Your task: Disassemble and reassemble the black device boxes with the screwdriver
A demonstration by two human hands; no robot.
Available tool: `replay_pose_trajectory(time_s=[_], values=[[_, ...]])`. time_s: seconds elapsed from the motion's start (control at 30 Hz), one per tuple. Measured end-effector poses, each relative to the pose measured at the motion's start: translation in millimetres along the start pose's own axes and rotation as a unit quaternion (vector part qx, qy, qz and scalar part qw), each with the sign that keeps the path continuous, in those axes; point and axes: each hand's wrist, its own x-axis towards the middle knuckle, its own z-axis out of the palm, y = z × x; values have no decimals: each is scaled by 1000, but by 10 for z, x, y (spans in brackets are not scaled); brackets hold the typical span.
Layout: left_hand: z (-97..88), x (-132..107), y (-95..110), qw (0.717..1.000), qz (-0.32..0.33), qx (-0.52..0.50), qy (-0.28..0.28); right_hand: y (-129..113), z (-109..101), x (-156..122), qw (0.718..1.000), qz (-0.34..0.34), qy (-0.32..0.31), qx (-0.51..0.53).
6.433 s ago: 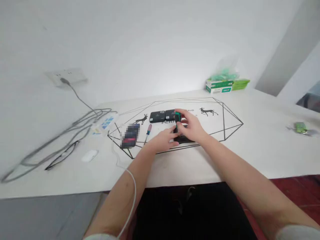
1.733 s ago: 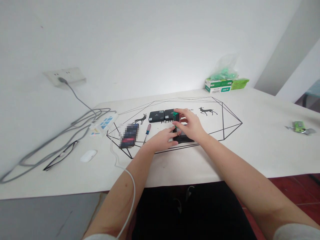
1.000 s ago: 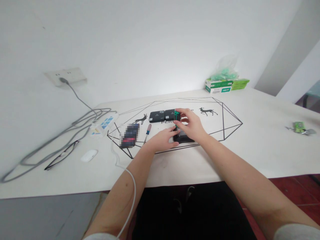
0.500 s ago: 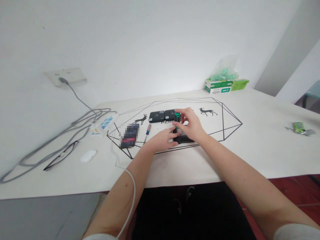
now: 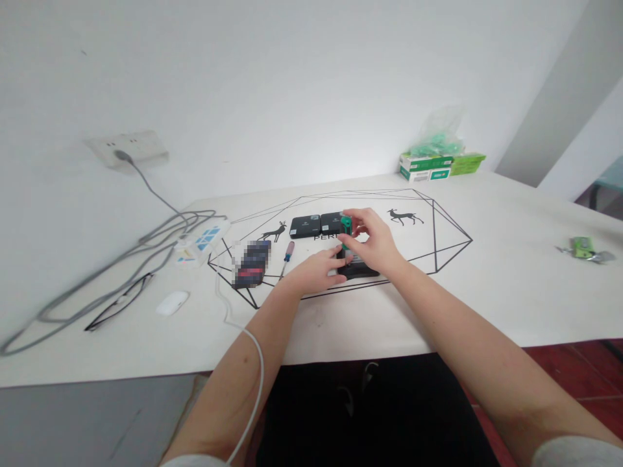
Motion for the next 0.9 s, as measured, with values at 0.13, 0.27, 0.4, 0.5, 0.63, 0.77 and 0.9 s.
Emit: replay_pose_trajectory(time_s=[0.13,0.27,0.4,0.5,0.63,0.77,0.9], values=[[2,-4,7,1000,-7,-12,7,-30,-9,-19,999,-2,-27,29],[-7,-3,11,1000,10,-13,12,-51,-29,-7,999,-25,-22,10],[4,-1,-9,1000,10,-5,13,-29,-28,7,1000,-23,-7,-18],[29,1,-32,1000,3,-9,13,-35,-18,-3,1000,-13,-11,9],[49,8,-44,1000,0,-16,16,-55,-14,-12,999,-17,-32,17],[32,19,-27,1000,1,-21,15,-28,-5,-7,999,-16,-36,16],[4,21,-1,999,-10,-32,20,3,9,-10,999,-8,-27,15]])
